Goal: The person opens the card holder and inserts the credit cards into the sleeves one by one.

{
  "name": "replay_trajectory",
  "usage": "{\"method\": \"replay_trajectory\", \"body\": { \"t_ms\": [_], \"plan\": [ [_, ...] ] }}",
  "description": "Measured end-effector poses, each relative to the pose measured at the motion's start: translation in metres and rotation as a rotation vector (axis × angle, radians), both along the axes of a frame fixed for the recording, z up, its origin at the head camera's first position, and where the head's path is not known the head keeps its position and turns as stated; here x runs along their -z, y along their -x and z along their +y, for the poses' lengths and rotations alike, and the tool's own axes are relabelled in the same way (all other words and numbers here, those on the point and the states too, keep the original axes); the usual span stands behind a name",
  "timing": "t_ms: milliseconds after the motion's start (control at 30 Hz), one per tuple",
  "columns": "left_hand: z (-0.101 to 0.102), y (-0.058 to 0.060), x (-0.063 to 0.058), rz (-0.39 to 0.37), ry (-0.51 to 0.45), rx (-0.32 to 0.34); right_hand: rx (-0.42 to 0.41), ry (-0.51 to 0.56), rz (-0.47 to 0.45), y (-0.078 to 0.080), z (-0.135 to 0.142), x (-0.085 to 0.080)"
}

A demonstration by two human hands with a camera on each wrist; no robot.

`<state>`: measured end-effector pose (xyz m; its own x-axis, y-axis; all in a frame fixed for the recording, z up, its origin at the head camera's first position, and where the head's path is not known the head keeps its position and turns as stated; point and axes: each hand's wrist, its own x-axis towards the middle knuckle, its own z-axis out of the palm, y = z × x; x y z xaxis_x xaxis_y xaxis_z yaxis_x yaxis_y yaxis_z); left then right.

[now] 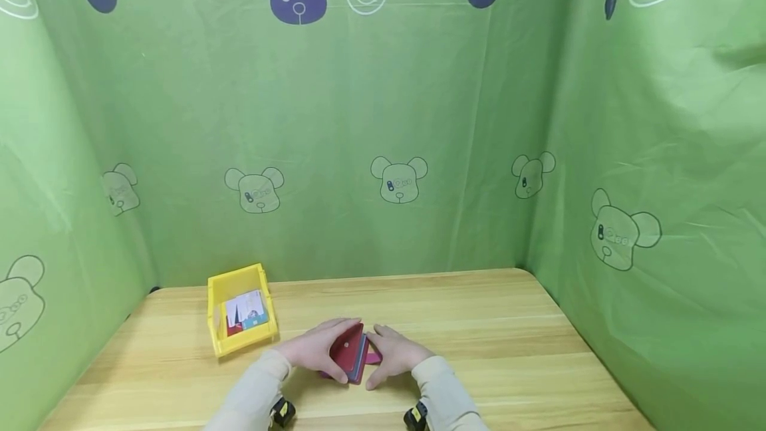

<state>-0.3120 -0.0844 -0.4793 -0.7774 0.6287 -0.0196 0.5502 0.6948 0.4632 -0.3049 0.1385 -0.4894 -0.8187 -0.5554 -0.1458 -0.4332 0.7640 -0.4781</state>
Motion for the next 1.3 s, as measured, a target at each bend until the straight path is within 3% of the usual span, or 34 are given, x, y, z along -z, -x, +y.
{"method": "replay_trajectory", "body": {
  "t_ms": [400,700,900,1033,1300],
  "plan": [
    [-0.008,-0.001,0.001,-0.106,-0.178,-0.021,0.006,0.027,0.019,0.000,-0.001,0.001],
    [-0.029,-0.014,-0.001,-0.121,-0.262,-0.053,0.010,0.036,0.024,-0.002,-0.004,0.000],
    [-0.048,-0.021,0.004,-0.134,-0.321,-0.077,0.020,0.042,0.001,-0.003,-0.004,-0.003],
    [-0.062,-0.025,0.006,-0.132,-0.312,-0.111,0.025,0.037,-0.008,-0.002,-0.003,-0.004],
    [-0.083,-0.035,0.008,-0.088,-0.178,-0.136,0.022,0.046,-0.025,-0.001,-0.002,-0.003]
  ]
}}
